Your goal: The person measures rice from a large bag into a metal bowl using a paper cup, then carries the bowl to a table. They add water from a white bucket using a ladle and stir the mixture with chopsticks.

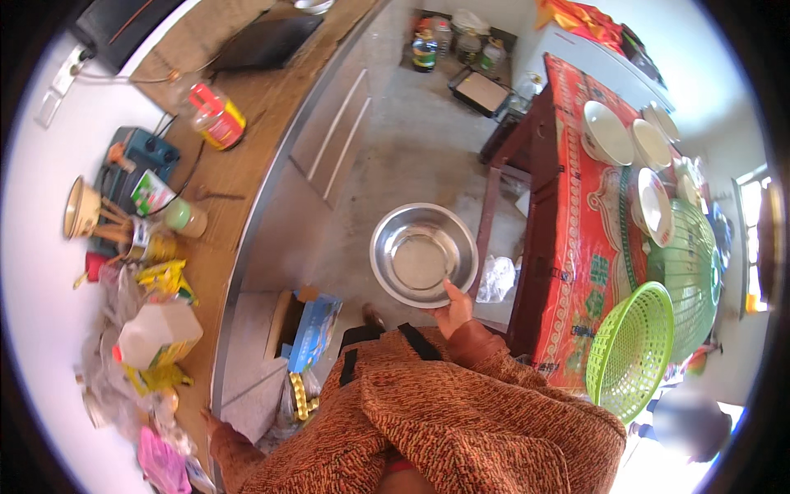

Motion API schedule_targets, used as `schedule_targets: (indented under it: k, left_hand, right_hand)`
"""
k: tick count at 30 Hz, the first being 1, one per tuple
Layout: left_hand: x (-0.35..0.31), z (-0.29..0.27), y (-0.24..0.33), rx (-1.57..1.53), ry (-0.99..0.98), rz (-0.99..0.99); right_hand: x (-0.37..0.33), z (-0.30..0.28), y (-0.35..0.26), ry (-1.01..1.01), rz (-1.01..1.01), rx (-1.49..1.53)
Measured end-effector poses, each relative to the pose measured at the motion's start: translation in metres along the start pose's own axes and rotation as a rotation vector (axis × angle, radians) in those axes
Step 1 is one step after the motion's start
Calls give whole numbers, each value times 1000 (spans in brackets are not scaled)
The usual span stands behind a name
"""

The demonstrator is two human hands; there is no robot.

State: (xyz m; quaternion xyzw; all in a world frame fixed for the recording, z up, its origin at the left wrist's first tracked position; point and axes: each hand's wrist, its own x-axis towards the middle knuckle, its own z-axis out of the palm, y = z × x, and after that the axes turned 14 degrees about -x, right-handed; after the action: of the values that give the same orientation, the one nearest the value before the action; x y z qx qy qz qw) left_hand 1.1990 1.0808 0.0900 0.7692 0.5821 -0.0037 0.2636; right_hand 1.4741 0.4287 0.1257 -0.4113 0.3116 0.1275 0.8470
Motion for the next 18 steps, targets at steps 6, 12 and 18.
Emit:
schedule_targets:
  k: [6, 12, 18]
  left_hand:
    - [-16, 20, -21, -18, -12, -182]
    - [-31, 28, 8, -45, -96, -322]
    - [-47, 73, 92, -73, -259, -339]
  right_hand:
    - [29, 30, -34, 70, -49, 48]
    - [61, 62, -76, 89, -119, 14]
    - [112, 75, -134, 183, -192, 117]
